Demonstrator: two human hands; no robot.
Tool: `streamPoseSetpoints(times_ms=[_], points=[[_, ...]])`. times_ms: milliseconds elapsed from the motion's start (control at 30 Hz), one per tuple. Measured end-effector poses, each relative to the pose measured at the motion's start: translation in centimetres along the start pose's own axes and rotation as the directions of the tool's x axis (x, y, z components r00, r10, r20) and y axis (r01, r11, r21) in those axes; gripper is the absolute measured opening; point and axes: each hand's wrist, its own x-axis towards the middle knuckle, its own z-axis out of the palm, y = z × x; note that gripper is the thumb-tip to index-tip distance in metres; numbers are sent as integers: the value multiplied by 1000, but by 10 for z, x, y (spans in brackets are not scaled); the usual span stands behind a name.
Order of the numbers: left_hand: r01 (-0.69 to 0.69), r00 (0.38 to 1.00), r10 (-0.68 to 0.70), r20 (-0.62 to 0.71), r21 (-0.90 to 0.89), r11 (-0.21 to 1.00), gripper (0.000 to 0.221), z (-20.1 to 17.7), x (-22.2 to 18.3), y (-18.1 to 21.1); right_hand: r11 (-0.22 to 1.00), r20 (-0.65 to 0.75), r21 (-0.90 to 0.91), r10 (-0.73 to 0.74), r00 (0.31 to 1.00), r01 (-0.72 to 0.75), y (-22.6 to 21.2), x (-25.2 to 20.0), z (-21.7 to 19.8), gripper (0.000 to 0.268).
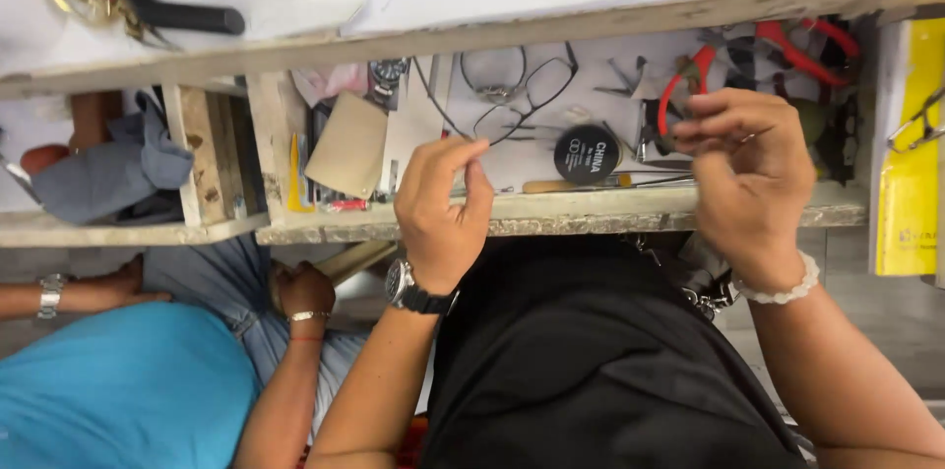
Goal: Assembling and repairing a watch by placing tiny internal components and dial parts using tweezers and specialized tools.
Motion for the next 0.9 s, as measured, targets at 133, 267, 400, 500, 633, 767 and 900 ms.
streamPoseSetpoints(times_ms=[133,267,400,500,633,767,900], points=[[116,990,-115,-87,13,993,18,1,0,1,1000,13,-13,-18,1000,18,2,-2,-5,25],[117,987,-112,-114,36,992,11,4,0,2,997,188,-81,31,982,-16,-6,7,-13,30],[96,986,-83,-142,90,991,11,7,1,3,974,225,-223,10,974,42,-8,9,-8,13],[92,987,-71,-142,145,985,12,9,2,3,963,283,-194,-129,950,188,-10,10,-4,14],[87,991,-63,-119,209,974,11,12,-6,6,969,244,-102,-196,950,226,-6,6,-5,12],[93,995,-84,-51,193,977,12,10,1,8,971,123,-75,-219,968,229,-3,8,-2,8],[81,995,-87,49,121,989,19,8,4,8,963,35,-145,-227,973,229,0,9,1,9]])
